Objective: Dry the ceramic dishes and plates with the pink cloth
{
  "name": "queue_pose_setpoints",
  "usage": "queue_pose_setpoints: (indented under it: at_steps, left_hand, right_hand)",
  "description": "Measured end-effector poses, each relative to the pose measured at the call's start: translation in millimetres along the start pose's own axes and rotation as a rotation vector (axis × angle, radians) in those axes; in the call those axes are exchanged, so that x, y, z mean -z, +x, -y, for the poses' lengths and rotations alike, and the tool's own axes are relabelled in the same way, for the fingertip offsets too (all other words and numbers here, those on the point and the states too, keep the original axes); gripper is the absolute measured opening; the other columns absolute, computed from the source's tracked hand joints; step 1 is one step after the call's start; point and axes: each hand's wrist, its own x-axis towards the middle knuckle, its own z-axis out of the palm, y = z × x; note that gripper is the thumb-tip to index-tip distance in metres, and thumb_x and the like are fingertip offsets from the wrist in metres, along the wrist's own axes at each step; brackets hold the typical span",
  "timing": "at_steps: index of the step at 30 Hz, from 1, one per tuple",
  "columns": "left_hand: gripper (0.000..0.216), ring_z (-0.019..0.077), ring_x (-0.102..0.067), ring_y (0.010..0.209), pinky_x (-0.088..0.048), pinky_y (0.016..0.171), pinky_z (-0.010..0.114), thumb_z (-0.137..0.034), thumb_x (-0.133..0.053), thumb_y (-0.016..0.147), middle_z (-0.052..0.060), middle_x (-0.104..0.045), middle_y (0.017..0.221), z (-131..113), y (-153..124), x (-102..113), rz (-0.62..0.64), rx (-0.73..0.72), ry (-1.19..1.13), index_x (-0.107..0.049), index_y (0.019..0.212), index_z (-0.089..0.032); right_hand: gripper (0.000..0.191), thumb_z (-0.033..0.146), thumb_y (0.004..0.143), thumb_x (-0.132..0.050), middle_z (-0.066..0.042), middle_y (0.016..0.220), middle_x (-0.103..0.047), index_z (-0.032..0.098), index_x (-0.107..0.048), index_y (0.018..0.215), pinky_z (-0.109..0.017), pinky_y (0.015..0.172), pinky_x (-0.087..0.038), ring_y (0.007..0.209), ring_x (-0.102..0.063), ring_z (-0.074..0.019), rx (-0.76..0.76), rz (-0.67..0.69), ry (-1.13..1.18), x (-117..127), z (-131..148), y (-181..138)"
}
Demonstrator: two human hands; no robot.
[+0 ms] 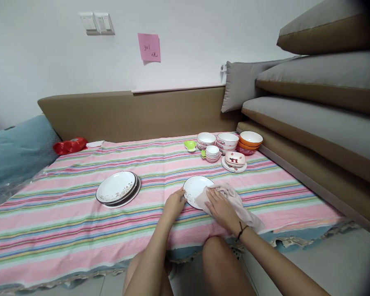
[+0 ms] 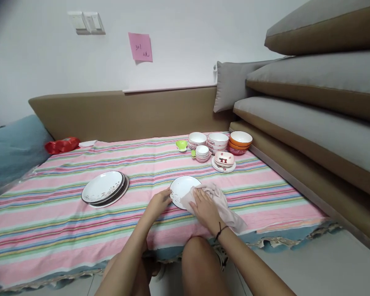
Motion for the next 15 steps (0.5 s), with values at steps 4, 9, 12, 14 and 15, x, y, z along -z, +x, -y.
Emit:
queue_pose_setpoints:
  at_steps: [4, 9, 12, 14, 15]
  left_hand:
    - [0.030, 0.0228, -0.066, 0.106, -0.050, 0.090, 0.034, -0.016, -0.051, 0.084, 0.007, -0.071, 0.116, -5.8, 5.6, 5.9, 0.034, 0.053, 0.036, -0.072, 0.104, -0.025]
    - [0.031, 0.0236, -0.069, 0.097, -0.051, 0.083, 0.033, -0.018, -0.046, 0.086, 0.008, -0.074, 0.103, -8.4, 7.1, 13.3, 0.094, 0.113, 0.110, -0.073, 0.099, -0.024]
    - [0.033, 0.0249, -0.067, 0.100, -0.050, 0.084, 0.034, -0.017, -0.049, 0.085, 0.009, -0.073, 0.108, -9.8, 5.4, 15.5, 0.145, 0.119, 0.144, -0.070, 0.109, -0.024]
    - [0.035, 0.0247, -0.066, 0.103, -0.049, 0.087, 0.034, -0.018, -0.050, 0.085, 0.009, -0.072, 0.112, -11.1, 4.5, 16.1, 0.174, 0.116, 0.155, -0.067, 0.115, -0.023]
    - [0.035, 0.0246, -0.066, 0.104, -0.049, 0.087, 0.033, -0.019, -0.049, 0.086, 0.009, -0.071, 0.113, -11.8, 4.4, 16.6, 0.186, 0.118, 0.158, -0.067, 0.116, -0.022]
  right_hand:
    - [0.051, 0.034, 0.098, -0.035, -0.015, 0.149, -0.041, 0.010, -0.043, 0.143, -0.051, 0.114, -0.029, 0.141, -0.033, -0.0288, 0.126, 0.061, -0.017, -5.7, 20.9, 17.1]
    - [0.051, 0.028, 0.098, -0.028, -0.011, 0.150, -0.042, 0.011, -0.040, 0.144, -0.039, 0.114, -0.033, 0.138, -0.039, -0.0202, 0.210, 0.140, -0.015, -1.6, 20.6, -9.6]
    - [0.053, 0.028, 0.096, -0.029, -0.017, 0.146, -0.045, 0.006, -0.044, 0.141, -0.045, 0.114, -0.032, 0.137, -0.040, -0.0258, 0.018, 0.136, -0.097, -0.6, -2.9, -7.9]
    - [0.056, 0.029, 0.096, -0.029, -0.025, 0.147, -0.041, -0.002, -0.040, 0.142, -0.053, 0.113, -0.029, 0.139, -0.036, -0.0322, -0.049, 0.122, -0.119, -5.4, -12.1, 9.2]
    - [0.058, 0.030, 0.096, -0.029, -0.027, 0.149, -0.036, -0.003, -0.036, 0.144, -0.056, 0.113, -0.027, 0.141, -0.032, -0.0342, -0.053, 0.120, -0.120, -9.1, -12.7, 19.9]
